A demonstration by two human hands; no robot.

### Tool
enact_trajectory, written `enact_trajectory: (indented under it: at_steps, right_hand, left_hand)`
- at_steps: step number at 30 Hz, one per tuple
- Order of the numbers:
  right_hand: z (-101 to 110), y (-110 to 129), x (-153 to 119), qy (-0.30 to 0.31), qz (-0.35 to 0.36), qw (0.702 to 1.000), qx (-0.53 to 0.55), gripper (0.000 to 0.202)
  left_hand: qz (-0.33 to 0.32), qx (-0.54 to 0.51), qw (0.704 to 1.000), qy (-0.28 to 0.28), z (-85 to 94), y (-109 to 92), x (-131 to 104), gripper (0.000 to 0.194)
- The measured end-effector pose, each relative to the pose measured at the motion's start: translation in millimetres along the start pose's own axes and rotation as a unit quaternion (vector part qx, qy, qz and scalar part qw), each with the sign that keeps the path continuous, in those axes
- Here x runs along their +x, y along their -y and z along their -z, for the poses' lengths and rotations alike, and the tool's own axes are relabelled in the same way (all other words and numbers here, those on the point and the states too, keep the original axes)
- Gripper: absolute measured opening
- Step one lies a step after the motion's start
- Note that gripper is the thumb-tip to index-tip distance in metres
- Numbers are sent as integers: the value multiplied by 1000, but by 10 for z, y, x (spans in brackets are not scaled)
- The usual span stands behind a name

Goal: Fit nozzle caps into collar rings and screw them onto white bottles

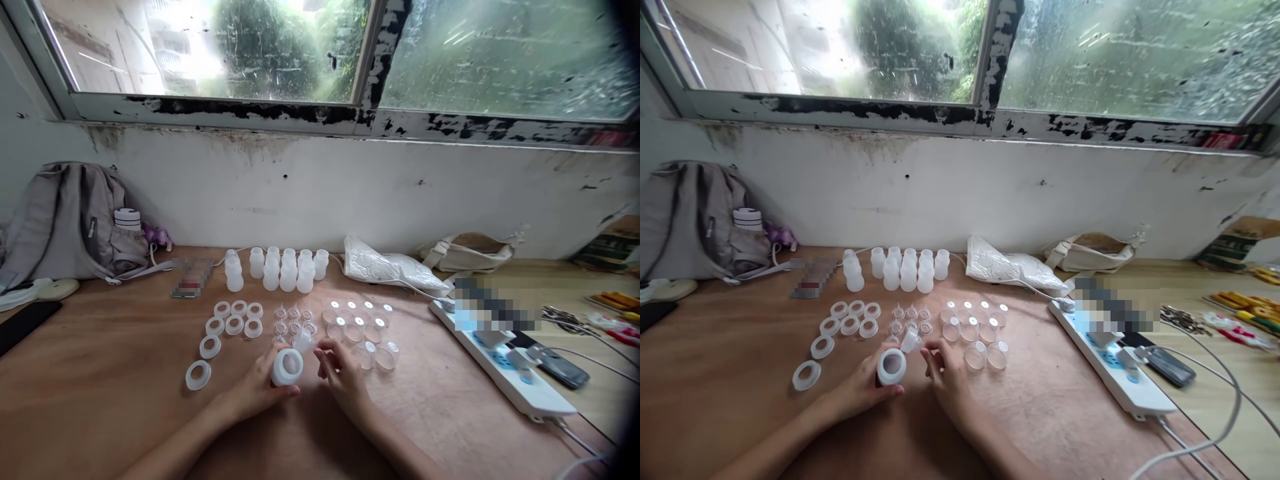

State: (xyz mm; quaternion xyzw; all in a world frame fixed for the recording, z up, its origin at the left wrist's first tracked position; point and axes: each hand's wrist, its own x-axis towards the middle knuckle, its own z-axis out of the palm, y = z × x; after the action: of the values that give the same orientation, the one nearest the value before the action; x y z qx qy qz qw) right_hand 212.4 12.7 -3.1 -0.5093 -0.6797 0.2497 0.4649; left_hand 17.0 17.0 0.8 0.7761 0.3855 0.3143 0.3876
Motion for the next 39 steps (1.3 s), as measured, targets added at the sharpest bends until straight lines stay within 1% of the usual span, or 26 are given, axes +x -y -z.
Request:
enact_trajectory:
  at_steps: [2, 3, 6, 7, 9, 11, 14, 17, 23, 29, 33, 39]
  right_hand:
    - [5, 17, -2, -1, -11, 1000, 17, 19]
    - [7, 24, -2, -2, -19, 999, 29, 19]
    - [16, 39, 7, -12, -49, 996, 78, 19]
    - [21, 46, 13, -19, -58, 993, 100, 19]
    - [37, 67, 25, -36, -75, 986, 142, 19]
    - [57, 95, 36, -48, -84, 979, 177, 18]
    - [81, 131, 38, -48, -80, 974, 205, 15]
    - [81, 132, 25, -35, -72, 974, 212, 15]
    - [53, 93, 0, 5, -71, 976, 204, 15]
    - [53, 95, -15, 28, -69, 978, 195, 17]
    - [70, 101, -14, 43, -78, 980, 175, 18]
    - [82, 93, -6, 48, -89, 976, 195, 19]
  left_hand:
    - [-9, 20, 1000, -3, -8, 10, -25, 40]
    - [-10, 27, 999, -16, -3, 15, -37, 41]
    - [15, 44, 996, -72, 51, 22, -65, 57]
    - [25, 50, 995, -84, 78, 19, -70, 57]
    - [32, 69, 993, -95, 139, -2, -76, 46]
    - [26, 91, 991, -98, 194, -32, -73, 36]
    - [14, 115, 989, -90, 242, -68, -65, 31]
    - [7, 120, 990, -72, 256, -83, -62, 32]
    - [34, 133, 990, -43, 268, -148, -75, 29]
    - [48, 130, 990, -27, 273, -221, -95, 26]
    - [56, 108, 993, -15, 282, -263, -95, 24]
    - [58, 92, 994, -14, 248, -226, -97, 25]
